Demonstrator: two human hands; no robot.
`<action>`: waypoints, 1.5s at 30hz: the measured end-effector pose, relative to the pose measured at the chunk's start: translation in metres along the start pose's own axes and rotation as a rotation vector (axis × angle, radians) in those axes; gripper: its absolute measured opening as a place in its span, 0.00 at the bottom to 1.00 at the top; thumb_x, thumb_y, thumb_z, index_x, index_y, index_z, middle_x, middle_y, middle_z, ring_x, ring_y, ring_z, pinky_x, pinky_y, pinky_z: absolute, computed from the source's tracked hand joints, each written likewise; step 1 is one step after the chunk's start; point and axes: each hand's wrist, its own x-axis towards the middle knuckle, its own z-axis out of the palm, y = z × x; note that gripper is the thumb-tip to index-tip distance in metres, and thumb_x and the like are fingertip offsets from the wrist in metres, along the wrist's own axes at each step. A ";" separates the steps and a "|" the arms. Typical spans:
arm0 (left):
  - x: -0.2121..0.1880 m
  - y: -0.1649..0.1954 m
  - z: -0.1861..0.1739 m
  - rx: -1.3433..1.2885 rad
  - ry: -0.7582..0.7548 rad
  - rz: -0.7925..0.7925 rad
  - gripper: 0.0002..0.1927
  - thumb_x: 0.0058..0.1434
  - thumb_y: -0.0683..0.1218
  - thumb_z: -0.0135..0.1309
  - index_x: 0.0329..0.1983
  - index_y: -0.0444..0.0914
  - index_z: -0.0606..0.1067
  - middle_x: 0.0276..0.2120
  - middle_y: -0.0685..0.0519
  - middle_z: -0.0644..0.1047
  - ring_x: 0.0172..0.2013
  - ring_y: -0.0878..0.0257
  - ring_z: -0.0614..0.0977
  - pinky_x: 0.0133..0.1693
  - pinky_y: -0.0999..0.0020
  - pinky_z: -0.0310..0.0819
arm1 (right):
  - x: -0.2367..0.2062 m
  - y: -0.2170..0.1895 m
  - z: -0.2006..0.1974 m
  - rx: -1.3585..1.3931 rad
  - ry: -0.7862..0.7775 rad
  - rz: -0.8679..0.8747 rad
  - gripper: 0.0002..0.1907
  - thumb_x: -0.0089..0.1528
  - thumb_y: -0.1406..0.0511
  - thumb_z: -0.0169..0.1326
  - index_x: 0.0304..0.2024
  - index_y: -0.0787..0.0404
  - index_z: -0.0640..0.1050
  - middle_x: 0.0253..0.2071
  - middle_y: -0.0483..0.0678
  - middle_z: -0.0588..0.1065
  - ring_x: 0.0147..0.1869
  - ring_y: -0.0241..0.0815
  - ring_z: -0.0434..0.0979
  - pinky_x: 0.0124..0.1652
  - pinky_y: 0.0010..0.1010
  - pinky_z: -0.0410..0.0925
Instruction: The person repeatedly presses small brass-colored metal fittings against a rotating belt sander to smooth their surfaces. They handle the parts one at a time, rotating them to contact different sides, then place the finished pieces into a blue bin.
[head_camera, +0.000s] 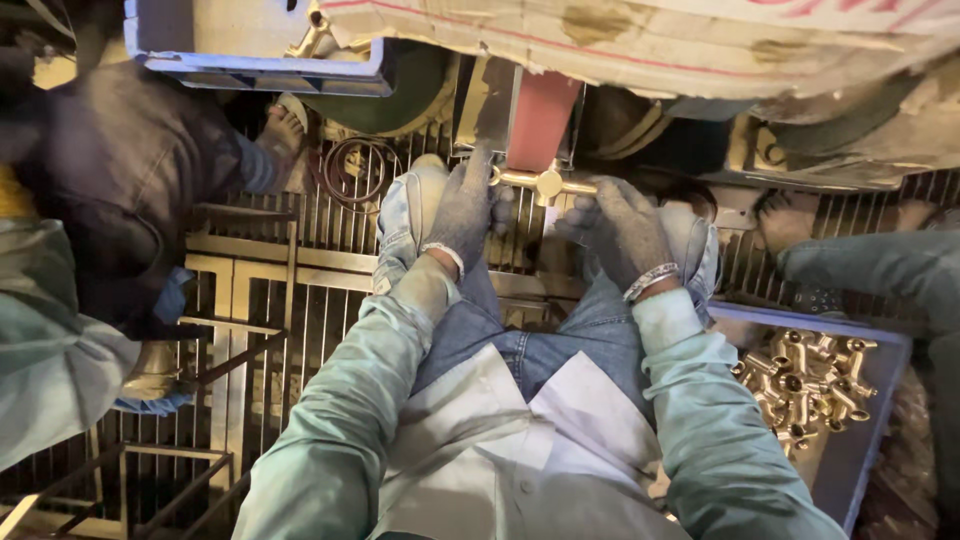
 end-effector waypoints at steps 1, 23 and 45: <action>0.003 -0.001 -0.001 -0.013 0.000 -0.014 0.23 0.68 0.63 0.44 0.42 0.39 0.71 0.22 0.54 0.73 0.18 0.64 0.71 0.21 0.66 0.64 | 0.000 -0.001 0.004 -0.003 0.021 0.005 0.13 0.70 0.61 0.51 0.52 0.61 0.72 0.38 0.47 0.76 0.40 0.44 0.80 0.48 0.48 0.78; 0.052 -0.014 0.046 -0.586 0.023 -0.271 0.16 0.70 0.50 0.40 0.50 0.37 0.75 0.32 0.49 0.81 0.29 0.58 0.84 0.30 0.64 0.80 | -0.012 0.028 0.083 -0.587 0.349 -0.496 0.11 0.61 0.69 0.65 0.41 0.66 0.77 0.37 0.48 0.78 0.37 0.35 0.80 0.35 0.26 0.75; -0.048 0.018 -0.073 -0.104 -0.160 0.040 0.12 0.69 0.50 0.50 0.50 0.38 0.72 0.32 0.54 0.77 0.28 0.66 0.77 0.30 0.69 0.72 | -0.004 0.032 0.075 -0.364 0.188 -0.184 0.19 0.71 0.57 0.43 0.53 0.66 0.71 0.34 0.54 0.79 0.28 0.46 0.81 0.31 0.35 0.75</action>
